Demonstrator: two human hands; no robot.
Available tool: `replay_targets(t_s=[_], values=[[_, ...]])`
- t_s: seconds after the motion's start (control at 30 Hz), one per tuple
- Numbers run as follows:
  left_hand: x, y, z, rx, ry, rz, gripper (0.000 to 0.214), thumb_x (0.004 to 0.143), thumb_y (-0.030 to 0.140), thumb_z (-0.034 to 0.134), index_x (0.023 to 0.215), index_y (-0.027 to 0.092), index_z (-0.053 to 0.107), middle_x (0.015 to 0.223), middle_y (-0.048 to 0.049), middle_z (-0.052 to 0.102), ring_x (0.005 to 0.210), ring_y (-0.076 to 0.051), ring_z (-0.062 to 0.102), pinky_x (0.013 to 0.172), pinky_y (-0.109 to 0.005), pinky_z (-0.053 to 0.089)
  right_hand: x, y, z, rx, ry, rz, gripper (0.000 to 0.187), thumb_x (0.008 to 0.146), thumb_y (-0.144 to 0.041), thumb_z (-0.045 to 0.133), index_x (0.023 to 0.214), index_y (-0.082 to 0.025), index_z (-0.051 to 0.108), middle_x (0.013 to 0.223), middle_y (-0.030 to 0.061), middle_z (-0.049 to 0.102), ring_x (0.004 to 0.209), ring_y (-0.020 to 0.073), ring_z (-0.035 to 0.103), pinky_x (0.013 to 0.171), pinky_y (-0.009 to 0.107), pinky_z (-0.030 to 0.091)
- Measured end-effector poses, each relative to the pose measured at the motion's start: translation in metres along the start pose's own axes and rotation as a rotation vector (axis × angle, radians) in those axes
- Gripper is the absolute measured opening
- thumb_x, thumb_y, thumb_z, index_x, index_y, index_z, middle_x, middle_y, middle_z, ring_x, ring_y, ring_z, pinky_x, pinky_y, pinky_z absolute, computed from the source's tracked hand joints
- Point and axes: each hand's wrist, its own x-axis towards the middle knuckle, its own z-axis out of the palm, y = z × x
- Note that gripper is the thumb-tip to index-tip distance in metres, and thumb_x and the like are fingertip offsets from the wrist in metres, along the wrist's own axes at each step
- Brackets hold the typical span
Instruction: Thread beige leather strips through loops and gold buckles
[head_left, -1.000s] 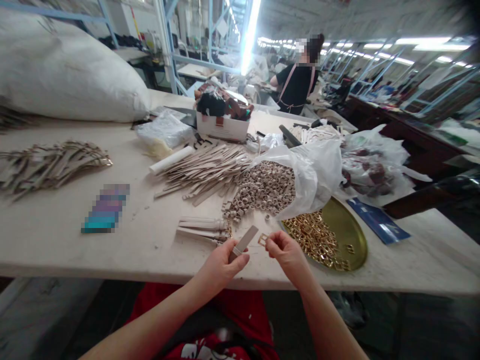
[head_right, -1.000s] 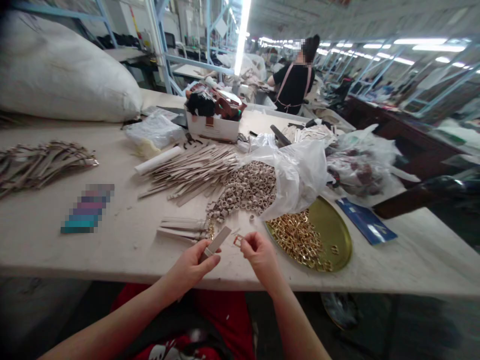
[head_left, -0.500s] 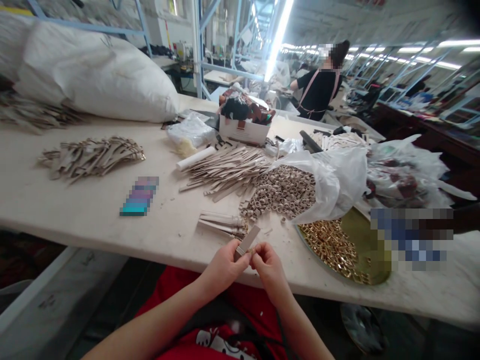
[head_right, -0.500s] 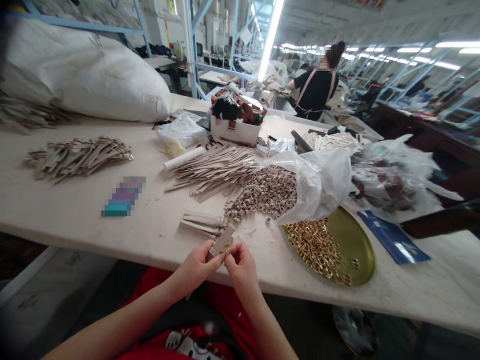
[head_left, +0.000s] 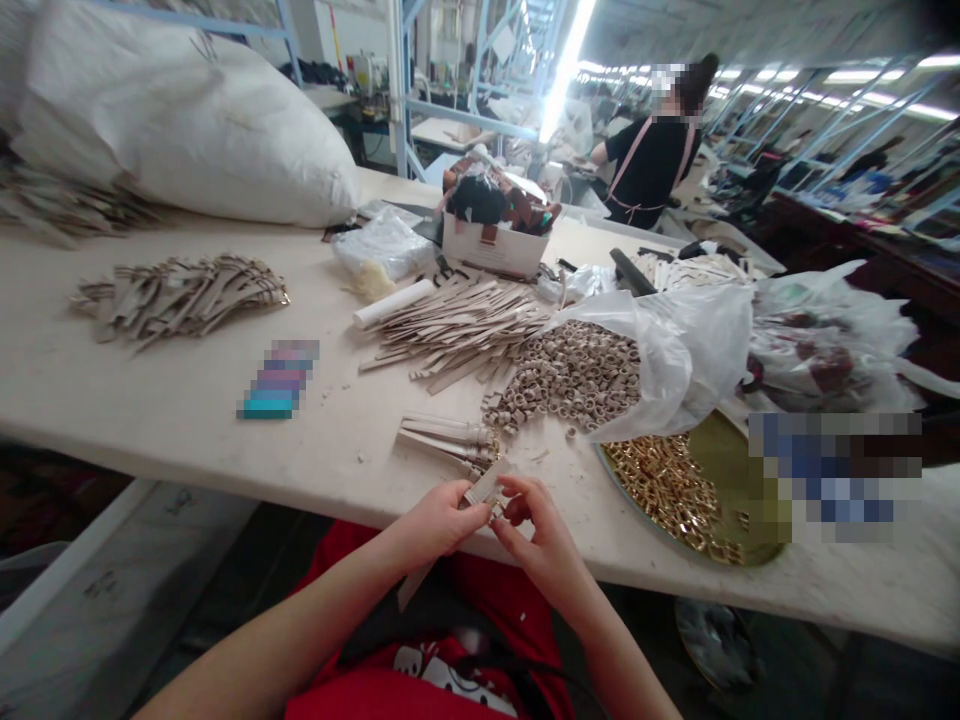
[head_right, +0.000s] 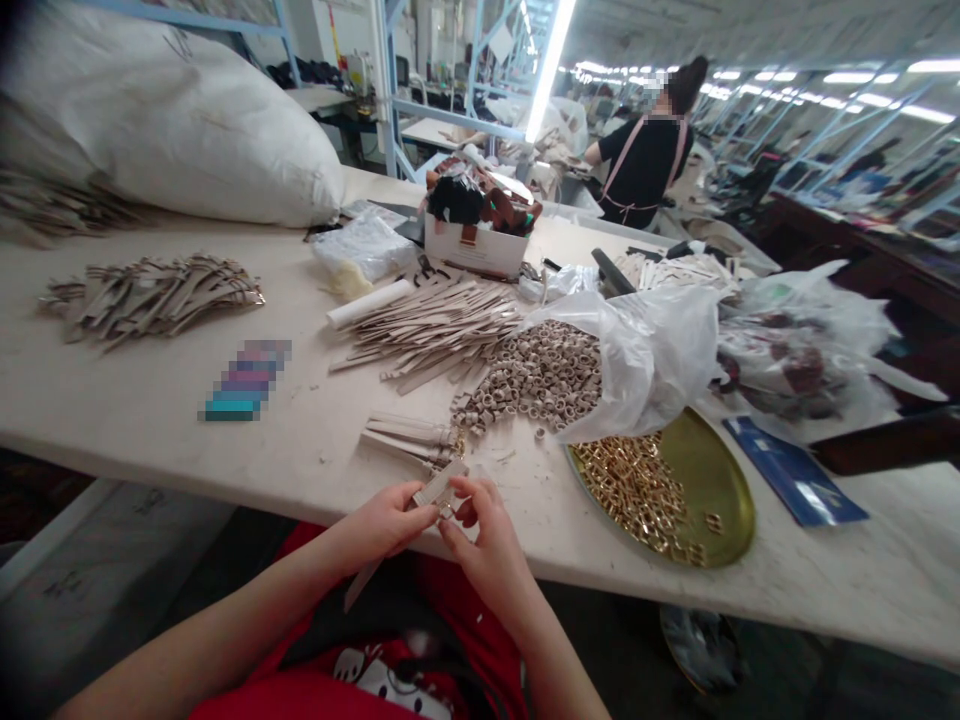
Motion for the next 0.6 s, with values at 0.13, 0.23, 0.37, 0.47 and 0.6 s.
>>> replay_targets(t_s=[0.13,0.23,0.37,0.47,0.6], values=[[0.000,0.000,0.002,-0.059,-0.101,-0.043,0.022,0.075,0.038,0.047,0.078,0.016,0.048,0.044,0.0109,0.029,0.035,-0.006,0.025,0.034,-0.018,0.019,0.003,0.011,0.003,0.193,-0.030,0.126,0.033,0.073,-0.021,0.059,0.105,-0.023,0.055,0.074,-0.0013,0.056,0.063,0.0115,0.051,0.059,0.025,0.042],[0.000,-0.003,-0.002,-0.076,-0.091,0.023,0.029,0.079,0.046,0.041,0.079,0.017,0.044,0.047,0.0102,0.033,0.037,-0.006,0.028,0.036,-0.018,0.023,0.005,0.014,0.005,0.399,0.066,0.237,0.023,0.070,-0.027,0.064,0.091,-0.020,0.061,0.061,-0.0036,0.055,0.056,0.0101,0.050,0.055,0.023,0.042],[-0.005,-0.009,-0.007,0.090,-0.032,0.067,0.030,0.084,0.043,0.032,0.080,0.017,0.047,0.048,0.0084,0.034,0.041,-0.008,0.031,0.040,-0.019,0.025,0.009,0.015,0.007,0.721,0.284,0.387,0.022,0.064,-0.029,0.071,0.083,-0.020,0.064,0.065,-0.0039,0.059,0.054,0.0068,0.051,0.056,0.020,0.045],[-0.010,-0.012,-0.007,0.306,-0.020,0.153,0.030,0.085,0.037,0.033,0.078,0.017,0.054,0.057,0.0041,0.045,0.053,-0.011,0.042,0.050,-0.020,0.030,0.009,0.014,0.010,0.941,0.308,0.489,0.027,0.060,-0.026,0.074,0.085,-0.021,0.064,0.068,-0.0043,0.059,0.054,0.0050,0.052,0.056,0.017,0.047],[-0.014,-0.013,-0.005,0.539,0.035,0.215,0.030,0.086,0.035,0.032,0.075,0.018,0.055,0.064,0.0001,0.055,0.060,-0.014,0.050,0.054,-0.022,0.029,0.003,0.012,0.013,1.033,0.286,0.577,0.028,0.059,-0.025,0.075,0.085,-0.021,0.065,0.068,-0.0038,0.059,0.052,0.0056,0.052,0.053,0.017,0.048]])
